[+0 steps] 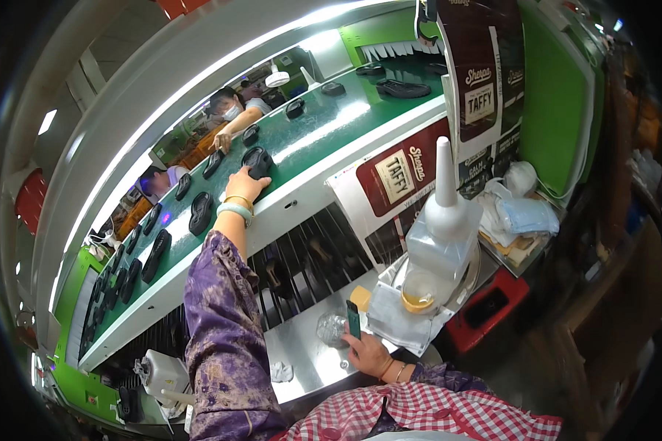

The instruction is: The person applies adhesive to shoe soles using a plastic spreader, places the coated soles onto an upper conveyor belt, and stirs adhesive in a container with a stick. They then take new shoe soles from the conveyor belt and apply adhesive to them using the spreader.

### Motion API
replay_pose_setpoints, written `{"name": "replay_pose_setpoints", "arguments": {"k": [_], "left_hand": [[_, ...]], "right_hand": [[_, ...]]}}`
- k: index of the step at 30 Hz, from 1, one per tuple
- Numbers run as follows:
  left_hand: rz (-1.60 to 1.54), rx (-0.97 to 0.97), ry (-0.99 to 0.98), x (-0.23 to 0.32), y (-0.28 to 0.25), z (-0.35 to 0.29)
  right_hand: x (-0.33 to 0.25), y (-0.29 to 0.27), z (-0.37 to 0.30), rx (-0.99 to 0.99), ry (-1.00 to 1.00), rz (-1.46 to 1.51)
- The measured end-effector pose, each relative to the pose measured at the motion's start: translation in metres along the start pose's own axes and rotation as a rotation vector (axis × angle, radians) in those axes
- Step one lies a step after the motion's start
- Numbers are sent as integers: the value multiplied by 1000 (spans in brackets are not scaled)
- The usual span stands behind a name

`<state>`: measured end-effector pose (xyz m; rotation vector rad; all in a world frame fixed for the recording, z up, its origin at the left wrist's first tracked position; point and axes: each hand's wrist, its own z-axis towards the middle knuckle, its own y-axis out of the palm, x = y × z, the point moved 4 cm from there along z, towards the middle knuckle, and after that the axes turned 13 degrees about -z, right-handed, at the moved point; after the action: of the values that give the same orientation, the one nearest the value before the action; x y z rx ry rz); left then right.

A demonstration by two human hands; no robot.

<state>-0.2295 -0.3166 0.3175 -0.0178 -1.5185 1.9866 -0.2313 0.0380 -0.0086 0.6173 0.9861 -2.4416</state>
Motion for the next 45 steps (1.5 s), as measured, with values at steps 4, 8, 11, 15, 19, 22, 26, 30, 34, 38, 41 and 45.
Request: {"name": "replay_pose_setpoints", "arguments": {"k": [4, 8, 11, 15, 19, 22, 26, 30, 34, 38, 41, 45], "left_hand": [[-682, 335, -45, -37, -30, -9], [-1381, 94, -12, -33, -54, -73], [-1741, -150, 138, -41, -68, -172], [-1817, -9, 165, -63, -39, -313], [-1676, 199, -251, -128, 40, -405], [-1085, 264, -169, -162, 84, -434], [-572, 200, -9, -176, 115, -462], [-360, 219, 61, -180, 102, -470], [-316, 105, 19, -182, 100, -470], [-215, 94, -20, -166, 98, -452], [-187, 104, -49, -152, 98, -439], [-514, 138, 238, -105, 107, -405]], "right_hand": [[-10, 4, 5, 32, -63, -45], [-8, 8, 7, -21, 1, -71], [-8, 10, 12, -17, 3, -78], [-7, 13, 16, 98, -77, -114], [-12, 21, 12, 52, -54, -166], [-23, 17, 7, 42, -74, -235], [-35, -7, 2, 35, -28, -166], [-57, -45, 12, 16, -2, -67], [-57, -81, 39, -35, -58, -60], [-61, -118, 61, -33, -112, -90], [-54, -138, 60, 36, -118, -78], [-53, -157, 63, 36, -162, -132]]}}
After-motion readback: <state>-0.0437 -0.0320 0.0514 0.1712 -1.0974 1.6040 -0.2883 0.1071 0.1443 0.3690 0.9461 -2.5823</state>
